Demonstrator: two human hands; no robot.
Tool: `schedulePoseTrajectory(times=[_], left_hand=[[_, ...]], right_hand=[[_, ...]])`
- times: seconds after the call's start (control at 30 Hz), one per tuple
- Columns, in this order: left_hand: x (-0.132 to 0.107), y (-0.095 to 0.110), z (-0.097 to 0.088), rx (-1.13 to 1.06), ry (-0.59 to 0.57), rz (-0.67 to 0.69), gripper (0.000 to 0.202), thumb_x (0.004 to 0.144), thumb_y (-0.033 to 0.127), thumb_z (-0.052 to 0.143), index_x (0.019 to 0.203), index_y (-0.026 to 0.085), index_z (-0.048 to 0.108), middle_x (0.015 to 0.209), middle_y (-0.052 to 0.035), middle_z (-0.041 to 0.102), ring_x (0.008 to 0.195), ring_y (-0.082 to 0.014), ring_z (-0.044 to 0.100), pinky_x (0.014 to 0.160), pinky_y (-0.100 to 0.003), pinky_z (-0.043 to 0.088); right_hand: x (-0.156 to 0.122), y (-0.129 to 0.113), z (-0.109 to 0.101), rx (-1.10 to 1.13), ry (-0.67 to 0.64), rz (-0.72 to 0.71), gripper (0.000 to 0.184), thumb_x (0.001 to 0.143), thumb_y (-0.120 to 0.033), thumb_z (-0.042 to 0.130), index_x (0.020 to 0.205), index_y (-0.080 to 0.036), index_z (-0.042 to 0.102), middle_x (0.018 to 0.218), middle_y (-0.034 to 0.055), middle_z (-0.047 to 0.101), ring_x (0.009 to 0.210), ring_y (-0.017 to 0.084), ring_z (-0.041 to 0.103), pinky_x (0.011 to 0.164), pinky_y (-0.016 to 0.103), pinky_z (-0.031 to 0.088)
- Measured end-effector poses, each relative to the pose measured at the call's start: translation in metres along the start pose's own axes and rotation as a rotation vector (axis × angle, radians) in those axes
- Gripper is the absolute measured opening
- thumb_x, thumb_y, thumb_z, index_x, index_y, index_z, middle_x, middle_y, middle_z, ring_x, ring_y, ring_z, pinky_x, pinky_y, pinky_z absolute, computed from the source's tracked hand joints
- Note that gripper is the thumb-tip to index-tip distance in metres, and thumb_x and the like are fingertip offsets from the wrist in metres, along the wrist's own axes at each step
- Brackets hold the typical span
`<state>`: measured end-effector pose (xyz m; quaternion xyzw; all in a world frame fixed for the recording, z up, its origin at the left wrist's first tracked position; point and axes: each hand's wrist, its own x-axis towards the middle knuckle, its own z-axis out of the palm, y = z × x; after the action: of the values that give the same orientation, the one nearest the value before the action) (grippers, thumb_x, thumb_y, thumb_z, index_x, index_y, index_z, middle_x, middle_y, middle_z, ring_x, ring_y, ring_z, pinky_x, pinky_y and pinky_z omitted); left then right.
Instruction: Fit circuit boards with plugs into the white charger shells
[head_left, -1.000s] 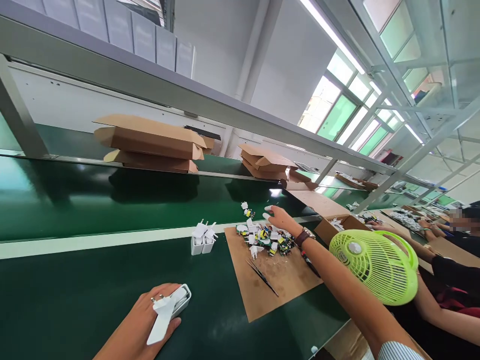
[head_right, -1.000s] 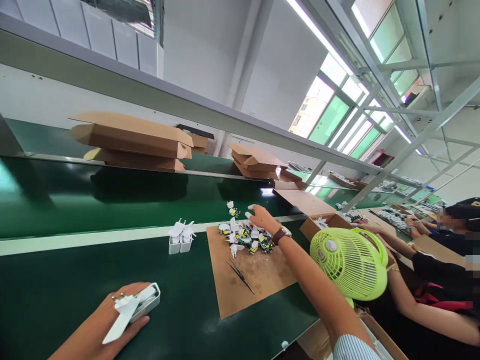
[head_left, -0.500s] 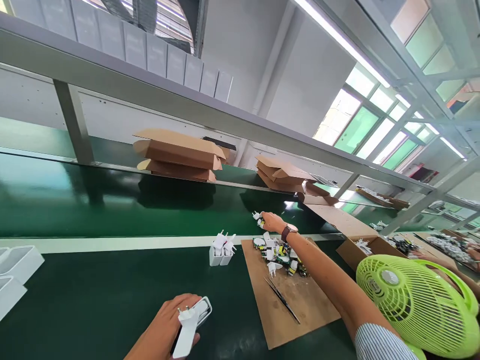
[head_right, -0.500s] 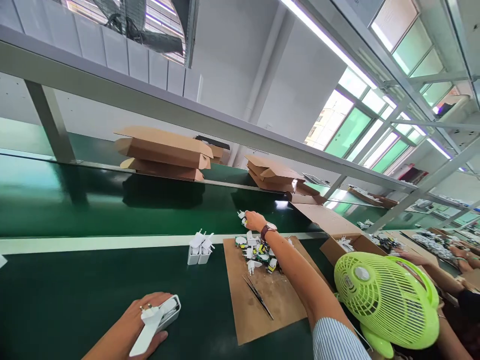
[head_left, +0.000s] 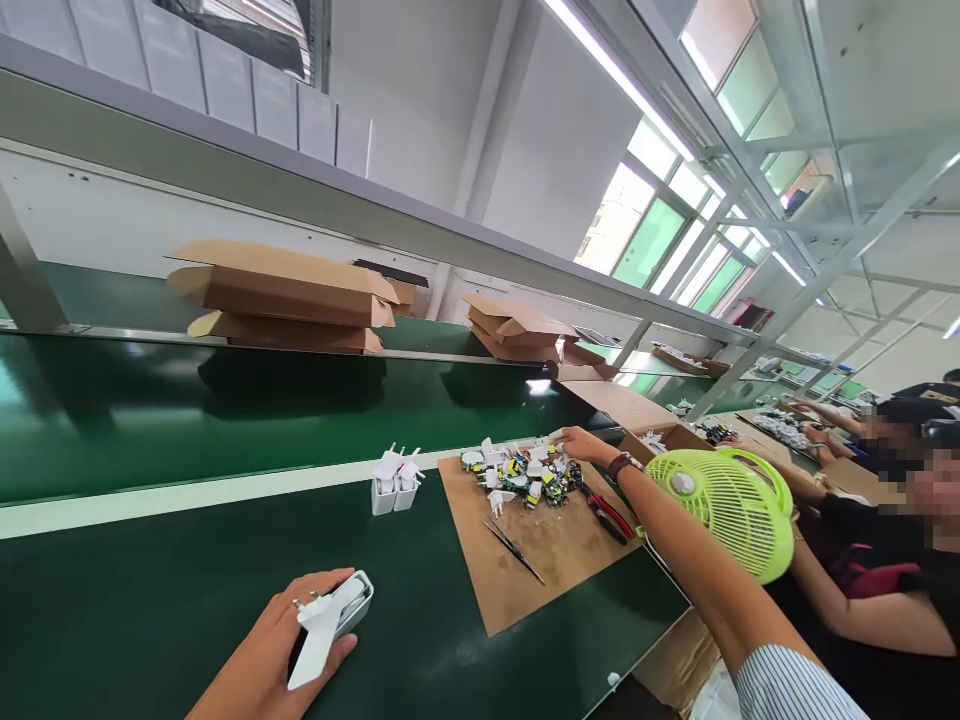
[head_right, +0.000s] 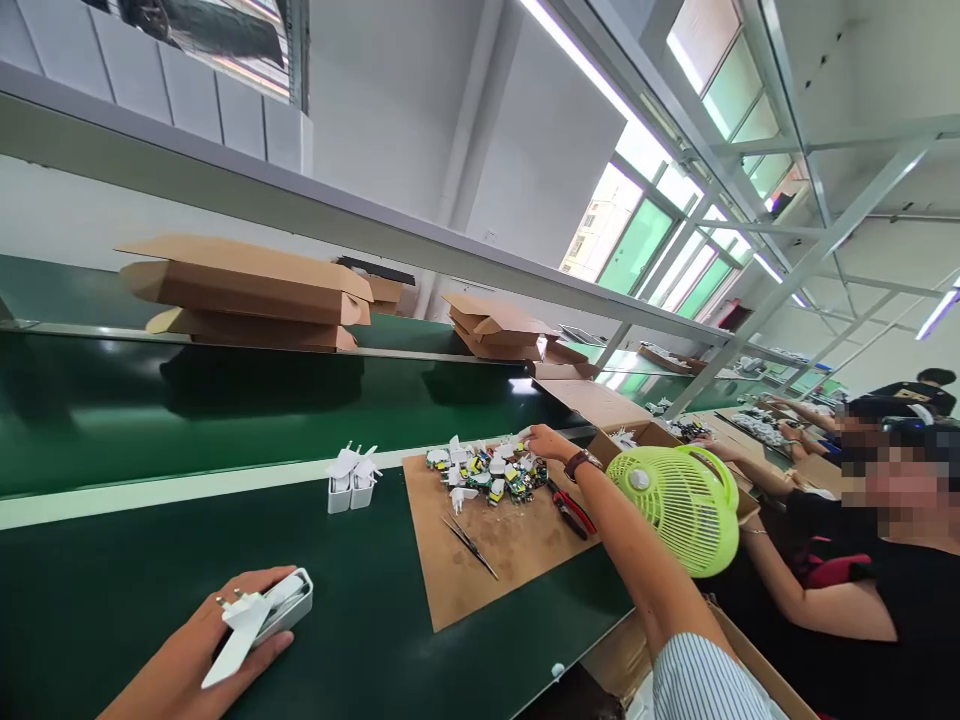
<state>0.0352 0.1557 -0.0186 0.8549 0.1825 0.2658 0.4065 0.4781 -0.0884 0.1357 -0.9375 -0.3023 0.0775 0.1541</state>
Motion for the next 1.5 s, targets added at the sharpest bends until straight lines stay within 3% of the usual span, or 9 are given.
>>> schedulePoseTrajectory(times=[0.17,0.33,0.43,0.6,0.67,0.9,1.13,1.33,1.5], left_hand=[[0.002,0.003,-0.006,-0.016,0.002,-0.026,0.04,0.089,0.049,0.062,0.125,0.031,0.066,0.124,-0.0041,0.072,0.098,-0.0236,0.075,0.075,-0.028,0.063],[0.008,0.009,-0.015,-0.062,-0.061,-0.045,0.039,0.093,0.045,0.06,0.127,0.028,0.064,0.124,-0.0055,0.073,0.097,-0.0235,0.076,0.08,-0.031,0.063],[0.013,0.013,-0.019,-0.118,-0.155,-0.063,0.043,0.095,0.04,0.059,0.136,0.028,0.057,0.132,-0.0059,0.071,0.116,-0.0254,0.071,0.097,-0.038,0.06],[0.015,0.013,-0.019,-0.237,-0.075,-0.093,0.059,0.094,0.038,0.062,0.149,0.028,0.042,0.146,-0.0089,0.061,0.134,-0.0255,0.06,0.118,-0.048,0.045],[0.013,0.014,-0.019,-0.263,-0.057,-0.107,0.06,0.096,0.041,0.061,0.15,0.028,0.04,0.145,-0.0095,0.062,0.137,-0.0253,0.058,0.121,-0.049,0.042],[0.008,0.03,-0.023,-0.353,-0.12,-0.126,0.064,0.104,0.042,0.049,0.16,0.029,0.022,0.154,-0.0119,0.055,0.144,-0.0242,0.052,0.123,-0.05,0.038],[0.001,0.035,-0.025,-0.382,-0.14,-0.061,0.083,0.104,0.038,0.051,0.164,0.035,-0.006,0.166,-0.0093,0.037,0.153,-0.0228,0.037,0.127,-0.049,0.03],[-0.003,0.035,-0.024,-0.354,-0.128,-0.045,0.083,0.105,0.035,0.051,0.162,0.04,-0.009,0.169,-0.0065,0.031,0.154,-0.0225,0.037,0.127,-0.046,0.031],[-0.005,0.033,-0.024,-0.373,-0.108,-0.037,0.084,0.104,0.034,0.053,0.163,0.037,-0.007,0.166,-0.0105,0.038,0.151,-0.0248,0.042,0.124,-0.048,0.036]], right_hand=[[-0.001,-0.014,-0.006,0.054,0.087,-0.069,0.035,0.099,-0.038,0.066,0.128,-0.017,0.063,0.129,0.0084,0.065,0.109,0.025,0.067,0.091,0.045,0.059],[-0.016,-0.06,0.007,0.15,0.221,-0.293,0.027,0.1,-0.026,0.058,0.124,-0.018,0.068,0.123,0.0117,0.071,0.11,0.024,0.069,0.1,0.045,0.056],[-0.05,-0.102,0.045,0.237,0.202,-0.492,0.032,0.098,-0.026,0.054,0.126,-0.024,0.069,0.125,0.0084,0.072,0.111,0.023,0.07,0.1,0.043,0.057],[-0.114,-0.161,0.126,0.35,0.04,-1.042,0.03,0.099,-0.027,0.06,0.128,-0.027,0.064,0.128,0.0098,0.071,0.117,0.023,0.069,0.103,0.042,0.057],[-0.128,-0.177,0.153,0.385,-0.008,-1.141,0.036,0.098,-0.029,0.063,0.133,-0.026,0.059,0.129,0.0108,0.07,0.116,0.023,0.07,0.098,0.039,0.059],[-0.141,-0.194,0.193,0.392,0.11,-1.163,0.04,0.102,-0.021,0.055,0.141,-0.029,0.053,0.127,0.0114,0.069,0.107,0.022,0.072,0.086,0.035,0.064],[-0.149,-0.192,0.19,0.484,0.255,-1.171,0.043,0.099,-0.014,0.057,0.14,-0.028,0.051,0.127,0.0126,0.066,0.106,0.021,0.072,0.085,0.033,0.064],[-0.154,-0.19,0.19,0.346,0.154,-1.177,0.046,0.086,0.002,0.047,0.125,-0.021,0.058,0.122,0.0149,0.067,0.1,0.024,0.07,0.075,0.034,0.065],[-0.158,-0.192,0.196,0.358,0.19,-1.145,0.044,0.084,0.003,0.046,0.119,-0.021,0.06,0.124,0.0154,0.066,0.101,0.023,0.069,0.072,0.033,0.064]])
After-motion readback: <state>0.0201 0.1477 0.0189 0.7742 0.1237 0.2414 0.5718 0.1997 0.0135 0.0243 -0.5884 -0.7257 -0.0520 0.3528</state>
